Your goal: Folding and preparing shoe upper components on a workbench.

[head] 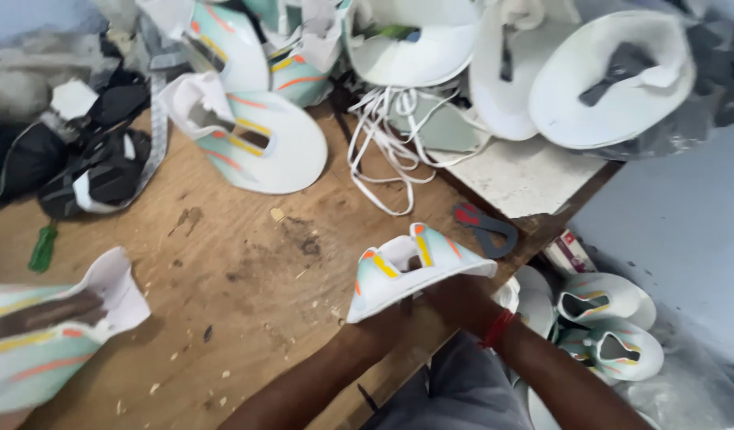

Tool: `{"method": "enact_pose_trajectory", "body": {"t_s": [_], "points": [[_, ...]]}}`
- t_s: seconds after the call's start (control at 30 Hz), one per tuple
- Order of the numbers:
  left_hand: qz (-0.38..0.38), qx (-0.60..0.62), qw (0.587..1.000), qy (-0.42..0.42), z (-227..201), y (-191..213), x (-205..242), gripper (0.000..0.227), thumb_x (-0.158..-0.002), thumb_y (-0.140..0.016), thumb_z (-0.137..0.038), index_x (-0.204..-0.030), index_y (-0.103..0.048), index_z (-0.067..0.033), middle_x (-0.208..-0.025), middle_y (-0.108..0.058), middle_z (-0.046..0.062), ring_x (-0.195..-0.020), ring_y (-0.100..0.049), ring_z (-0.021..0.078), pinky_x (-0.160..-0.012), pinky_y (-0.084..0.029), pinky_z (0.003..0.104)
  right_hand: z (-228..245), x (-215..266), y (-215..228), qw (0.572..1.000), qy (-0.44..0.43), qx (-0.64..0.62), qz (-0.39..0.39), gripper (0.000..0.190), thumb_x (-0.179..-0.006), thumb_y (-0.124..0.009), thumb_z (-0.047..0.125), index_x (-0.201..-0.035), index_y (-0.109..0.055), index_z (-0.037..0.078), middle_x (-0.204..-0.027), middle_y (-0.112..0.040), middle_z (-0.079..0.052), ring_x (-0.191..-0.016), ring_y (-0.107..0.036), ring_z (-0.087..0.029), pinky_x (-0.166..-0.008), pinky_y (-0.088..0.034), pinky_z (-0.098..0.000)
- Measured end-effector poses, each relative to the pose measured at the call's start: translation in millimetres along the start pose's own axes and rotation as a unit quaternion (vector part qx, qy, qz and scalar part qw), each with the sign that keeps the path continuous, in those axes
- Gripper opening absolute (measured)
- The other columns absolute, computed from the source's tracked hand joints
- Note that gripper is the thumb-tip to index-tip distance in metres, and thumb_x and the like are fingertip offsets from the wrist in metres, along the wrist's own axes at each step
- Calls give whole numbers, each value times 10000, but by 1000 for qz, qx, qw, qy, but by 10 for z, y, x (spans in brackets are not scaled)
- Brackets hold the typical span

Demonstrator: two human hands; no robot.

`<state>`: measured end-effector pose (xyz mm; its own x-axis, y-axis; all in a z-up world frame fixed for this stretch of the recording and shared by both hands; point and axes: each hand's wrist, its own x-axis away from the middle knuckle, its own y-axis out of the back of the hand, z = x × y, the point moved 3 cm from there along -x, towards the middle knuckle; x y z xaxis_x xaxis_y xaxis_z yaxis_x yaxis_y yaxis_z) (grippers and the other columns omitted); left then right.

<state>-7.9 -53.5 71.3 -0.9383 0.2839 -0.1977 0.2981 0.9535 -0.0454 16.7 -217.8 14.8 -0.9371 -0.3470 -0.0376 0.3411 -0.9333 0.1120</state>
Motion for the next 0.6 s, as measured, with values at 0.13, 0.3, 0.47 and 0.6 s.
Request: {"method": "enact_pose_trajectory", "body": {"t_s": [0.13,0.3,0.47,0.6], "points": [[24,-495,853,-163,597,94,62,478,-870,-663,-205,-1285,-606,24,-1145,-677,184,-968,-623,266,-815,-516,383,186,-51,21,991,20,131,-9,300,-963,-595,187,-1224,-651,50,-1166,-731,-133,-1105,-714,-230,-974,-564,-382],[54,39,995,80,325,-87,-86,463,-1045,-449,-391,-1288,-650,-51,-1161,-716,104,-1042,-639,229,-935,-514,396,32,-22,-28,970,57,237,-19,279,-942,-612,170,-1178,-680,37,-1114,-757,-149,-1066,-731,-243,-944,-576,-387],[125,-292,947,46,368,-15,-173,543,-873,-544,-394,-1305,-622,-73,-1213,-689,129,-1070,-640,290,-934,-509,445,-414,-9,-347,944,171,280,-34,433,-897,-638,171,-1271,-594,-44,-1222,-670,-252,-1154,-631,-362,-991,-504,-448],[160,-524,836,28,452,194,-130,648,-746,-616,-391,-1318,-600,-87,-1253,-667,149,-1093,-640,338,-933,-505,482,-604,-60,-494,913,270,304,-35,573,-861,-660,170,-1345,-522,-104,-1308,-596,-330,-1225,-545,-452,-1029,-443,-494]]}}
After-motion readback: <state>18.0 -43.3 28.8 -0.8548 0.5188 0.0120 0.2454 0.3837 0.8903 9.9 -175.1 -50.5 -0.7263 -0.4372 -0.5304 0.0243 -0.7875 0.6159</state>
